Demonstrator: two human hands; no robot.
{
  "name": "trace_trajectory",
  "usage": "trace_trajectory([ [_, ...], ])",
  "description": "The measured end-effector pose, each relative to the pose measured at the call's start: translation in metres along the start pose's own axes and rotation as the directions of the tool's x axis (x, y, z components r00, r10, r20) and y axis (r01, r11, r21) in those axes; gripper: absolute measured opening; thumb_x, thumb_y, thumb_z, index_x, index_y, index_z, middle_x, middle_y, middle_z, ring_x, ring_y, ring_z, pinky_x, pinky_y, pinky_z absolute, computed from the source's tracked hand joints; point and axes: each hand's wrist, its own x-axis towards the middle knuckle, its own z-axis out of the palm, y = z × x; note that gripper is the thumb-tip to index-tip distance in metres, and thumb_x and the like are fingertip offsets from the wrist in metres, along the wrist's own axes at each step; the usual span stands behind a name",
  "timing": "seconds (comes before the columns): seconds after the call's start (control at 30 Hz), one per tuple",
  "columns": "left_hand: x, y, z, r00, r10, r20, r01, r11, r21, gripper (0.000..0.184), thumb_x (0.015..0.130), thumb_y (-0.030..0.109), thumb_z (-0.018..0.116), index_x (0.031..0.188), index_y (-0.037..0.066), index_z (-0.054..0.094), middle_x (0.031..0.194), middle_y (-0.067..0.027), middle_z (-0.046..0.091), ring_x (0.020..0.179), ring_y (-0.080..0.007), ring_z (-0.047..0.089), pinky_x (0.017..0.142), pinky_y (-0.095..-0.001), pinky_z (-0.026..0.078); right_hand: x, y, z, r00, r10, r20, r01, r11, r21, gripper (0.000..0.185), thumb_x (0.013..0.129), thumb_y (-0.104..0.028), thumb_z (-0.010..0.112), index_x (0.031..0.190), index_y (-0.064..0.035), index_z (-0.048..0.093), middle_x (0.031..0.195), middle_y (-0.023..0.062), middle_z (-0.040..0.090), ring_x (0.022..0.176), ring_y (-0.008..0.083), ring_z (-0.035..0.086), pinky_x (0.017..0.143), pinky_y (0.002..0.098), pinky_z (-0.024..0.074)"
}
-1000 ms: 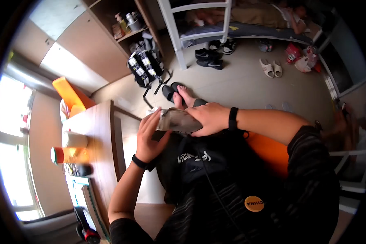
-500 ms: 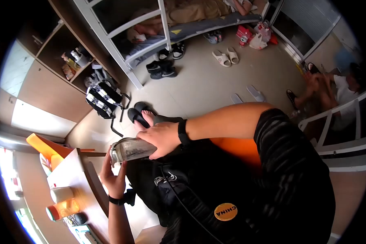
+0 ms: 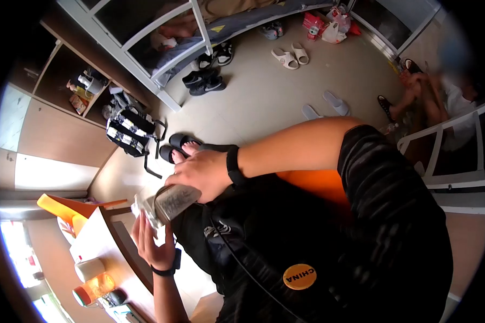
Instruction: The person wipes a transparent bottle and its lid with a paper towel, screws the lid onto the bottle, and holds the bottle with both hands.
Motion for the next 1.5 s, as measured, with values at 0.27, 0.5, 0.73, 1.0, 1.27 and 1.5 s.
trace_trajectory([
  [0.27, 0.01, 0.021, -0.01, 0.998, -0.043, -0.05, 0.042, 0.999, -0.031, 0.083, 0.09, 0.016, 0.078, 0.162, -0.005, 0.041, 0.16, -0.0326, 0.051, 0.148, -0.0524, 0.05, 0.124, -0.0599, 0.036, 0.005, -0.007, -0.003, 0.996, 0.08, 0.05, -0.094, 0.894, 0.438, 0.07, 0.064, -0.029, 0.089, 0.127, -0.0065, 0.069, 0.117, 0.0141, 0.073, 0.109, 0.0316, 0.071, 0.106, 0.0521, 0.0462],
  [0.5, -0.005, 0.008, -0.006, 0.941, -0.28, 0.192, 0.333, 0.873, -0.357, 0.091, 0.087, 0.007, 0.07, 0.166, -0.011, 0.027, 0.163, -0.0291, 0.047, 0.149, -0.0388, 0.051, 0.124, -0.0475, 0.038, -0.002, -0.021, 0.001, 0.999, 0.038, -0.004, -0.035, 0.959, 0.283, 0.059, 0.061, -0.029, 0.087, 0.114, -0.0099, 0.07, 0.109, 0.0087, 0.074, 0.105, 0.0343, 0.073, 0.098, 0.0561, 0.0484],
  [0.73, -0.019, -0.021, 0.009, 0.839, -0.526, 0.14, 0.543, 0.786, -0.297, 0.039, 0.105, -0.005, 0.063, 0.144, -0.005, 0.066, 0.118, -0.0149, 0.08, 0.103, -0.0161, 0.073, 0.085, -0.0294, 0.059, 0.002, -0.011, -0.007, 0.938, 0.345, 0.011, -0.342, 0.925, 0.166, 0.055, 0.062, -0.029, 0.088, 0.109, -0.0024, 0.076, 0.097, 0.0181, 0.079, 0.095, 0.0372, 0.077, 0.088, 0.0465, 0.061],
  [1.0, -0.005, -0.015, -0.037, 0.789, -0.569, 0.232, 0.494, 0.362, -0.791, 0.014, 0.105, 0.0, 0.059, 0.112, -0.004, 0.071, 0.11, -0.0104, 0.074, 0.094, -0.0153, 0.067, 0.084, -0.0288, 0.053, 0.0, 0.002, -0.008, 0.992, 0.119, 0.042, -0.121, 0.991, 0.058, 0.058, 0.064, -0.039, 0.091, 0.109, -0.0079, 0.074, 0.095, 0.0159, 0.077, 0.091, 0.0369, 0.076, 0.083, 0.0477, 0.0614],
  [1.27, 0.022, 0.008, -0.032, 0.773, -0.624, 0.113, 0.577, 0.619, -0.533, 0.019, 0.103, -0.005, 0.066, 0.122, -0.004, 0.069, 0.108, -0.0049, 0.068, 0.092, -0.009, 0.065, 0.076, -0.0258, 0.055, 0.005, -0.009, -0.008, 0.985, -0.146, 0.091, 0.082, 0.864, 0.497, 0.079, 0.076, -0.024, 0.098, 0.142, 0.0022, 0.063, 0.125, 0.0146, 0.077, 0.114, 0.0214, 0.075, 0.103, 0.0368, 0.0583],
  [1.5, 0.022, 0.01, -0.019, 0.804, -0.595, -0.024, 0.442, 0.623, -0.646, 0.02, 0.097, -0.007, 0.072, 0.11, 0.002, 0.061, 0.105, -0.004, 0.061, 0.081, -0.0093, 0.059, 0.063, -0.0246, 0.047, 0.001, -0.034, -0.011, 0.975, 0.153, 0.164, -0.215, 0.845, 0.49, 0.069, 0.075, -0.02, 0.097, 0.133, 0.002, 0.066, 0.111, 0.0148, 0.076, 0.103, 0.0214, 0.075, 0.095, 0.035, 0.0583],
])
